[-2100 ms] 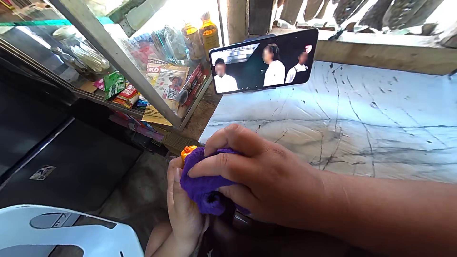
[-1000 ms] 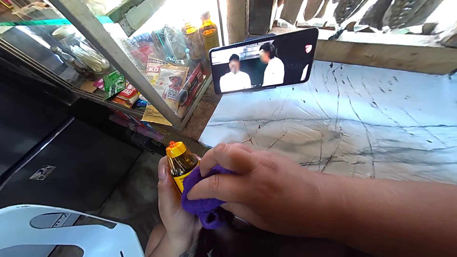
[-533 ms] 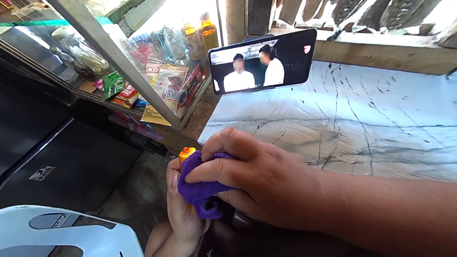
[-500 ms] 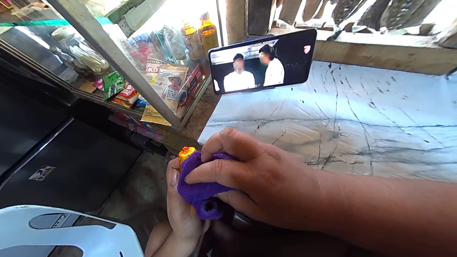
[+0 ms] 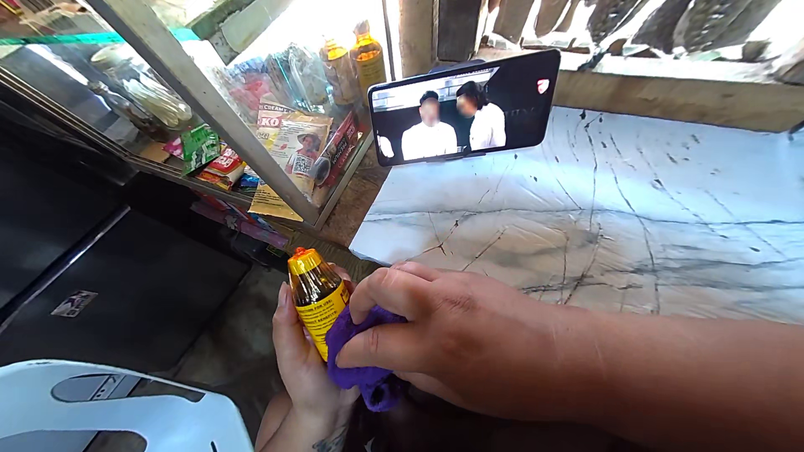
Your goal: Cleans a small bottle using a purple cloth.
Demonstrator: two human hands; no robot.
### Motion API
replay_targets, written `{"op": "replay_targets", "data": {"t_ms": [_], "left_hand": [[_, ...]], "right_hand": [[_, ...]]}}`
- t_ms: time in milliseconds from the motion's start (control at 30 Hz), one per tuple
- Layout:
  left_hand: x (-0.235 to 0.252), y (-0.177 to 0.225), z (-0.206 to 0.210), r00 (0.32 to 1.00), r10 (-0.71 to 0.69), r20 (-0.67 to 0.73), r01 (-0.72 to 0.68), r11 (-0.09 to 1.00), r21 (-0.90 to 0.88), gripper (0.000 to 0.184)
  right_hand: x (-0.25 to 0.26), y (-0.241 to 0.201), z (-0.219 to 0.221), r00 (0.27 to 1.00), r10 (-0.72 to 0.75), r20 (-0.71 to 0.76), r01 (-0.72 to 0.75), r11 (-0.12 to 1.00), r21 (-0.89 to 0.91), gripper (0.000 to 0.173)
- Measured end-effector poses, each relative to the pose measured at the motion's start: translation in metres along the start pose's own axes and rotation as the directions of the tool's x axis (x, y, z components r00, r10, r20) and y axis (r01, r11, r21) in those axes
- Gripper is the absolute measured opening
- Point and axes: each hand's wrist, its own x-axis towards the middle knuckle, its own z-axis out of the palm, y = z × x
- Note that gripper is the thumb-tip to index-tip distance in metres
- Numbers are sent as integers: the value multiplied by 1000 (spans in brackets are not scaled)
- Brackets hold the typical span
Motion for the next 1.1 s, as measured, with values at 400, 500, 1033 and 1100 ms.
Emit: {"op": "replay_targets", "data": {"t_ms": [400,500,1033,1100], "left_hand": [[-17,-17,-15,997,34,74,-52,964,260,33],[-17,-17,-16,997,52,61,-68,954,293,32],[-13,-12,-14,996,-74,52,73,997,24,38],[-14,-14,-23,993,-51,110,50,999,14,37]], "right_hand": [[4,1,-7,970,141,-199,-139,990,24,21],[4,1,-6,969,145,-200,-142,989,26,21],[4,-2,-2,991,116,-73,-119,992,-33,44],[4,-2,-2,991,118,-62,-121,992,-42,47]]}}
